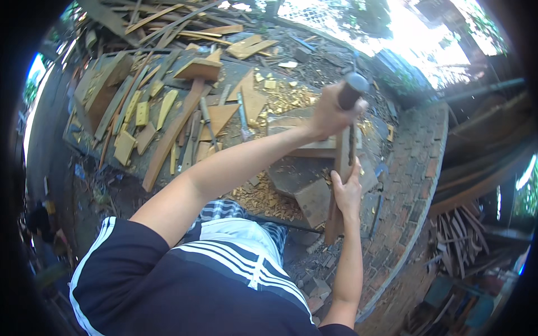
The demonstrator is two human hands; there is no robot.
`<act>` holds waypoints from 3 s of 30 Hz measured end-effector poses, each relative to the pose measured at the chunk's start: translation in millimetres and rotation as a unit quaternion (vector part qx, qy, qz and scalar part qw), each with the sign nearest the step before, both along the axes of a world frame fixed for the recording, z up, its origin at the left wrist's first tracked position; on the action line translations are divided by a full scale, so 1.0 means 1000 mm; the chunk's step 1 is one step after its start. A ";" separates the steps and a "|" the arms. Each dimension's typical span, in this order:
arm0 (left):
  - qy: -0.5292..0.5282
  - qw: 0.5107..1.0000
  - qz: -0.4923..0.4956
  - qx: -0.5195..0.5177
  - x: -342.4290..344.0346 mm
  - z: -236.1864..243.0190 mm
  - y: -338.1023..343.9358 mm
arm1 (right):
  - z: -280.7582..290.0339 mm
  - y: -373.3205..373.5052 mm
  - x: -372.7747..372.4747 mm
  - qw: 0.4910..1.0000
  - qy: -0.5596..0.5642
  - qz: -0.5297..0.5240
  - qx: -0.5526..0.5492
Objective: The person carves and shapes a piece of wood using a chisel and mallet.
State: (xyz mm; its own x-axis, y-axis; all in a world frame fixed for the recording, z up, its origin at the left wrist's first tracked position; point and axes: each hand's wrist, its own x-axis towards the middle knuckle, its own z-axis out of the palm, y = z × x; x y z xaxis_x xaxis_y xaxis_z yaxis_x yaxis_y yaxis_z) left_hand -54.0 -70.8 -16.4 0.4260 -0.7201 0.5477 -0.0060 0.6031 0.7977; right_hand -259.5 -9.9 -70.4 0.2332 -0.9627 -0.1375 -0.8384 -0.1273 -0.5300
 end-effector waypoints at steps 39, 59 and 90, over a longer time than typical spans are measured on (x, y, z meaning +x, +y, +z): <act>-0.161 0.792 0.286 0.515 0.288 -0.298 0.176 | -0.019 0.013 0.008 0.999 -0.033 -0.034 -0.024; -0.305 0.718 0.168 0.603 0.279 -0.293 0.222 | -0.020 0.016 0.021 0.998 -0.027 -0.055 -0.024; 0.045 0.969 -0.213 0.114 0.009 0.007 -0.010 | -0.035 0.017 0.011 0.989 -0.123 -0.072 -0.035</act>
